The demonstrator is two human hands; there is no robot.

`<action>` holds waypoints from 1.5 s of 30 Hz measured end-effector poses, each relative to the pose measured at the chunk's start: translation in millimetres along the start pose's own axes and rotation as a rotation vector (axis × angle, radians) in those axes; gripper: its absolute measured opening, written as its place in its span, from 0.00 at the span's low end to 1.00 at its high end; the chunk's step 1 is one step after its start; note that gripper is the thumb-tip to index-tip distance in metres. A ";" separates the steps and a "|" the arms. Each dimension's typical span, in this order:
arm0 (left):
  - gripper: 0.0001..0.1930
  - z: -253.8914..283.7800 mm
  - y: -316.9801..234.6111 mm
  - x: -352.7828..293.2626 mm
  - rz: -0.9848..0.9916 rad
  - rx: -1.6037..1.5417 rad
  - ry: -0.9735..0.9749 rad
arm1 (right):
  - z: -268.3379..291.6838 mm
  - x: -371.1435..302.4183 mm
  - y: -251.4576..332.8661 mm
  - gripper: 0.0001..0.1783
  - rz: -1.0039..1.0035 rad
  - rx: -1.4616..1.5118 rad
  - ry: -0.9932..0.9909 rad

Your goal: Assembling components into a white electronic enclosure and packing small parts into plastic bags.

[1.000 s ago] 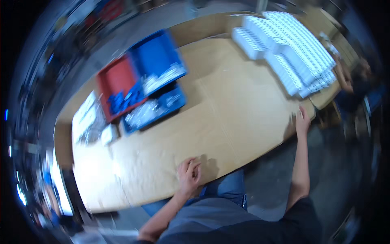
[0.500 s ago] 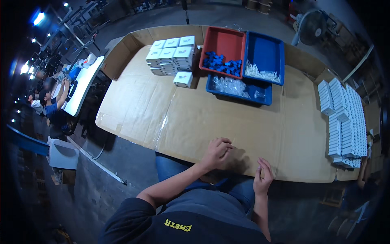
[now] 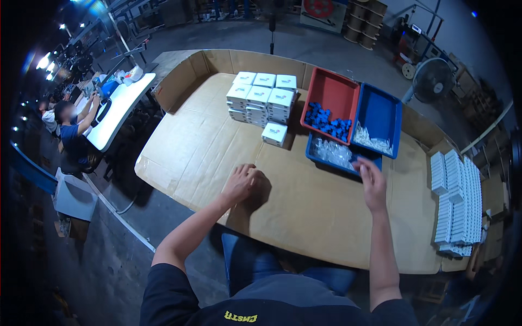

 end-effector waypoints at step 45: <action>0.20 -1.1 17.5 25.0 0.168 -0.275 0.059 | -313.4 509.5 -159.0 0.56 -0.386 -0.773 0.794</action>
Point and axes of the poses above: each hand's wrist, its own x-axis towards the middle knuckle, its own z-axis out of the back of the hand, y = z × x, the point moved 2 cm from there along x, towards the middle knuckle, and after that the axes turned 4 degrees about -y, right-handed, at the moved point
